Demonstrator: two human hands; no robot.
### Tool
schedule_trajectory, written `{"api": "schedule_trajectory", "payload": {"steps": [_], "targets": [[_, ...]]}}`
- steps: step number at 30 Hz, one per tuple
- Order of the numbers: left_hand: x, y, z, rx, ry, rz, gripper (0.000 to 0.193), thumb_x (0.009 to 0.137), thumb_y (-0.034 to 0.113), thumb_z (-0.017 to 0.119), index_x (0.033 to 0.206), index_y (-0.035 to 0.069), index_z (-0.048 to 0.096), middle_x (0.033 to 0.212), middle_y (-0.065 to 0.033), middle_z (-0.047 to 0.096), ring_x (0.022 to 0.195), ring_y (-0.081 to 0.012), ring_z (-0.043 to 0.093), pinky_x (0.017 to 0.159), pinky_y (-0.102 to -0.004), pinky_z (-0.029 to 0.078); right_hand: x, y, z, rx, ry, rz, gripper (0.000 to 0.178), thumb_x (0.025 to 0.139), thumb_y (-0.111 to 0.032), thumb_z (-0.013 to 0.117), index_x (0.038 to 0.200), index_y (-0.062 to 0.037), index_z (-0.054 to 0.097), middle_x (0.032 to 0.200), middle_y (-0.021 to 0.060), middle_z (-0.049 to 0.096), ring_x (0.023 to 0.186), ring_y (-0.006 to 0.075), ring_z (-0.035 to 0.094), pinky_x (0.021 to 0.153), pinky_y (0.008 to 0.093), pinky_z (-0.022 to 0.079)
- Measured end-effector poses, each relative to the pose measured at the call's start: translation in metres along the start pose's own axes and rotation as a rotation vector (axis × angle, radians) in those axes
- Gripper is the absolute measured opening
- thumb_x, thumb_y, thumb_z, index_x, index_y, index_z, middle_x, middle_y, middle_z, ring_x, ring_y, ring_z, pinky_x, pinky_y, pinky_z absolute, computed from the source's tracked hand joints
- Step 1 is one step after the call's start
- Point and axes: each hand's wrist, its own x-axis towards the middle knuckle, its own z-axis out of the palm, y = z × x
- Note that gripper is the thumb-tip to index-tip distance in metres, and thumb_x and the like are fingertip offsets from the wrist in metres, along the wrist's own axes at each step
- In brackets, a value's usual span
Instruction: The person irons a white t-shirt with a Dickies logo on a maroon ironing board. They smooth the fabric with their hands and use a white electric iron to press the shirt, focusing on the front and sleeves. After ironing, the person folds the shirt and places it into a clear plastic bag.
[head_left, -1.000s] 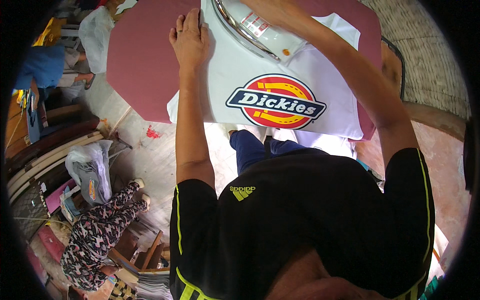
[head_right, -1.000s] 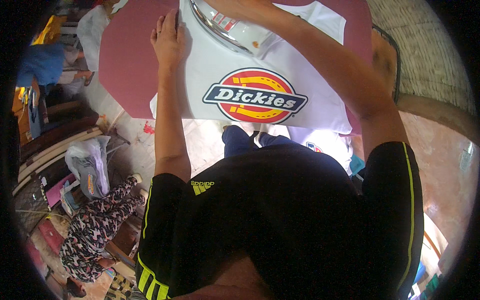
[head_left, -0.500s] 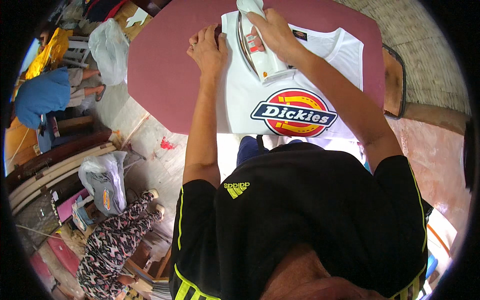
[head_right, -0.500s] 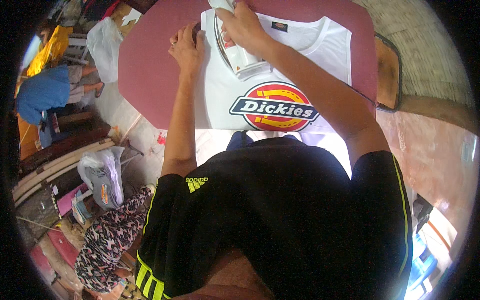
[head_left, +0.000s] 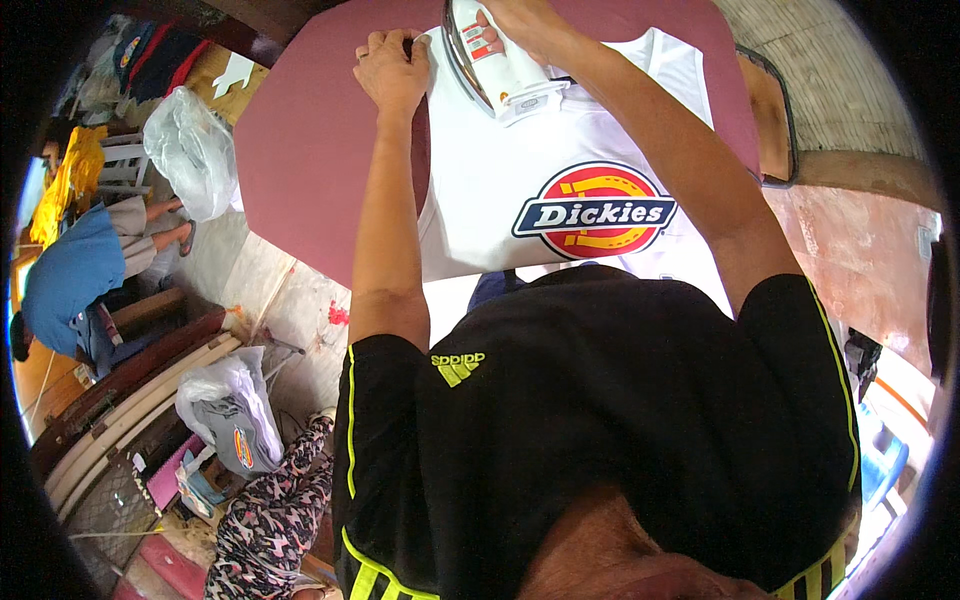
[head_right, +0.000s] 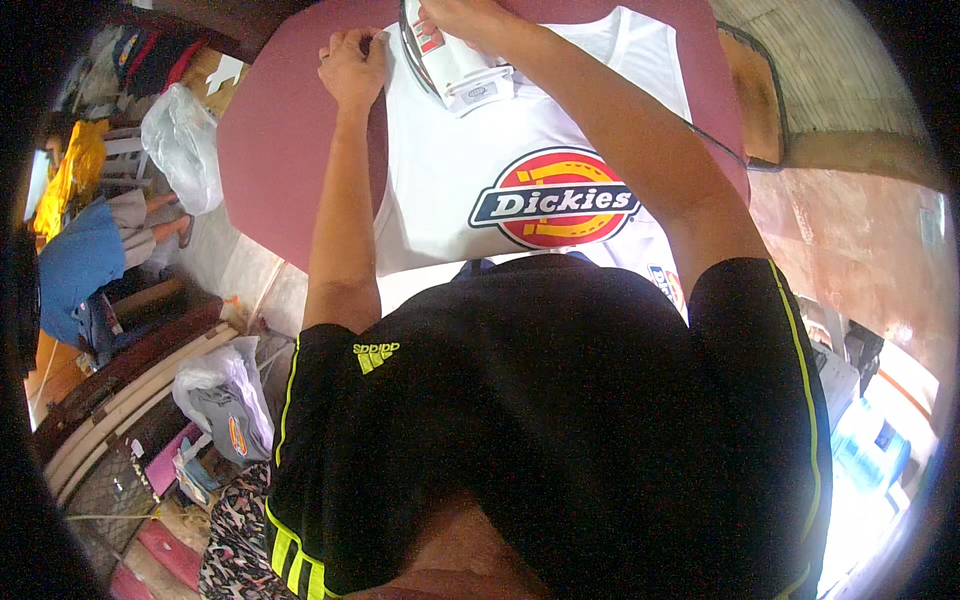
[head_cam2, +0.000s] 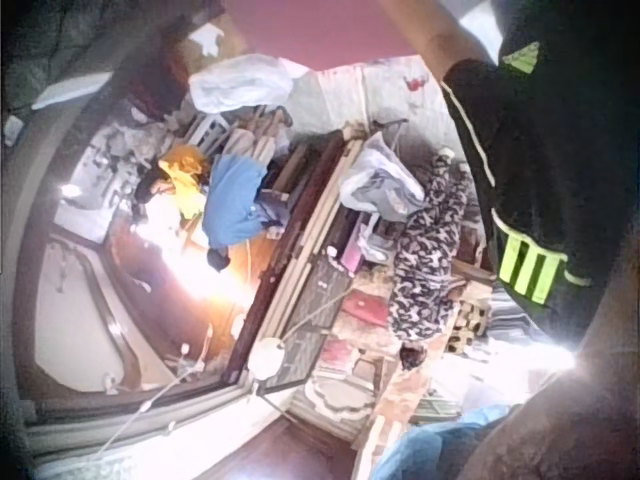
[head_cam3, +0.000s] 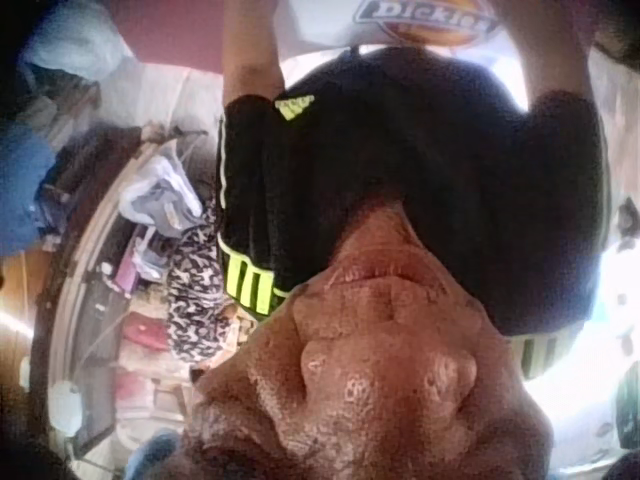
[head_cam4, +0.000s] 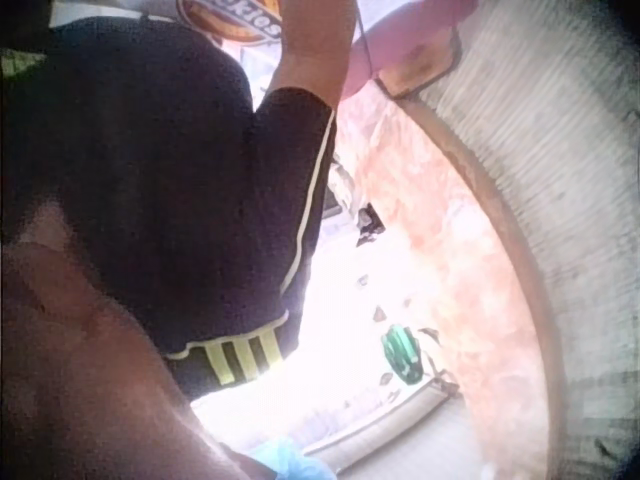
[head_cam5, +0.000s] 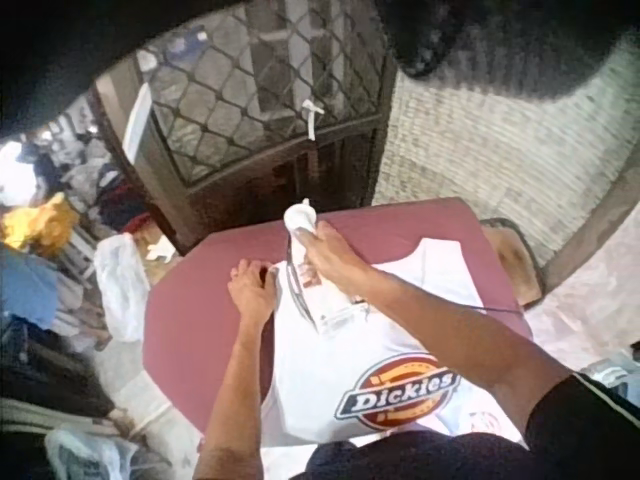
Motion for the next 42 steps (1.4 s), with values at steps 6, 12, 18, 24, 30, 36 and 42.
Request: {"api": "schedule_trajectory", "payload": {"steps": [6, 12, 18, 24, 30, 36, 42], "targets": [[0.003, -0.002, 0.0, -0.061, -0.028, -0.034, 0.017, 0.082, 0.037, 0.07, 0.091, 0.023, 0.076, 0.1, -0.0054, 0.066, 0.097, -0.0319, 0.059, 0.082, -0.0464, 0.047, 0.002, -0.011, -0.003, -0.183, -0.112, -0.006, 0.032, 0.099, -0.035, 0.052, 0.097, -0.0037, 0.054, 0.062, 0.004, 0.05, 0.046, 0.0137, 0.049, 0.041, 0.0315, 0.043], [0.004, -0.005, 0.003, -0.041, -0.011, -0.031, 0.016, 0.083, 0.035, 0.071, 0.09, 0.021, 0.076, 0.102, -0.005, 0.067, 0.097, -0.0307, 0.06, 0.081, -0.0453, 0.048, -0.01, -0.004, -0.019, -0.48, -0.287, -0.157, 0.032, 0.099, -0.034, 0.05, 0.095, -0.004, 0.059, 0.058, 0.0007, 0.05, 0.045, 0.0113, 0.047, 0.039, 0.0312, 0.036], [0.004, -0.011, 0.005, -0.041, -0.006, 0.004, 0.019, 0.085, 0.035, 0.07, 0.093, 0.02, 0.076, 0.103, -0.0059, 0.068, 0.097, -0.0316, 0.061, 0.082, -0.0449, 0.049, -0.037, -0.015, -0.026, -0.537, -0.315, -0.138, 0.034, 0.099, -0.032, 0.048, 0.104, -0.0014, 0.061, 0.069, 0.0051, 0.057, 0.056, 0.013, 0.054, 0.047, 0.0317, 0.043], [0.01, -0.015, 0.002, -0.06, -0.018, 0.027, 0.021, 0.087, 0.036, 0.066, 0.096, 0.02, 0.076, 0.105, -0.0077, 0.068, 0.099, -0.0335, 0.06, 0.085, -0.0467, 0.048, -0.018, -0.025, -0.045, -0.752, -0.394, -0.235, 0.044, 0.094, -0.039, 0.048, 0.108, 0.0014, 0.062, 0.088, 0.0154, 0.067, 0.082, 0.0239, 0.064, 0.072, 0.0389, 0.05], [-0.04, 0.065, -0.034, -0.038, -0.1, 0.019, 0.047, 0.092, 0.036, 0.057, 0.131, 0.009, 0.054, 0.133, -0.0174, 0.051, 0.123, -0.0373, 0.045, 0.097, -0.0587, 0.034, -0.037, -0.055, -0.112, -1.125, -0.377, -0.22, 0.051, 0.092, -0.045, 0.049, 0.112, -0.0001, 0.064, 0.096, 0.0185, 0.069, 0.086, 0.0279, 0.065, 0.078, 0.0413, 0.05], [-0.122, 0.146, -0.026, 0.066, -0.361, 0.209, 0.08, 0.092, 0.056, 0.05, 0.147, 0.0, 0.035, 0.155, -0.0227, 0.029, 0.146, -0.0423, 0.02, 0.114, -0.0599, 0.014, -0.103, -0.081, -0.247, -1.077, -0.113, 0.051, 0.05, 0.097, -0.045, 0.056, 0.116, 0.0012, 0.058, 0.065, -0.0001, 0.05, 0.051, 0.0054, 0.048, 0.046, 0.0216, 0.042], [-0.121, 0.159, -0.03, 0.095, -0.389, 0.167, 0.084, 0.089, 0.057, 0.053, 0.148, 0.0, 0.034, 0.157, -0.0239, 0.025, 0.147, -0.0435, 0.017, 0.114, -0.0627, 0.011, -0.171, -0.084, -0.28, -1.011, -0.022, 0.101, 0.038, 0.096, -0.038, 0.063, 0.114, -0.0046, 0.063, 0.076, 0.0117, 0.068, 0.058, 0.0213, 0.063, 0.058, 0.036, 0.052]]}}
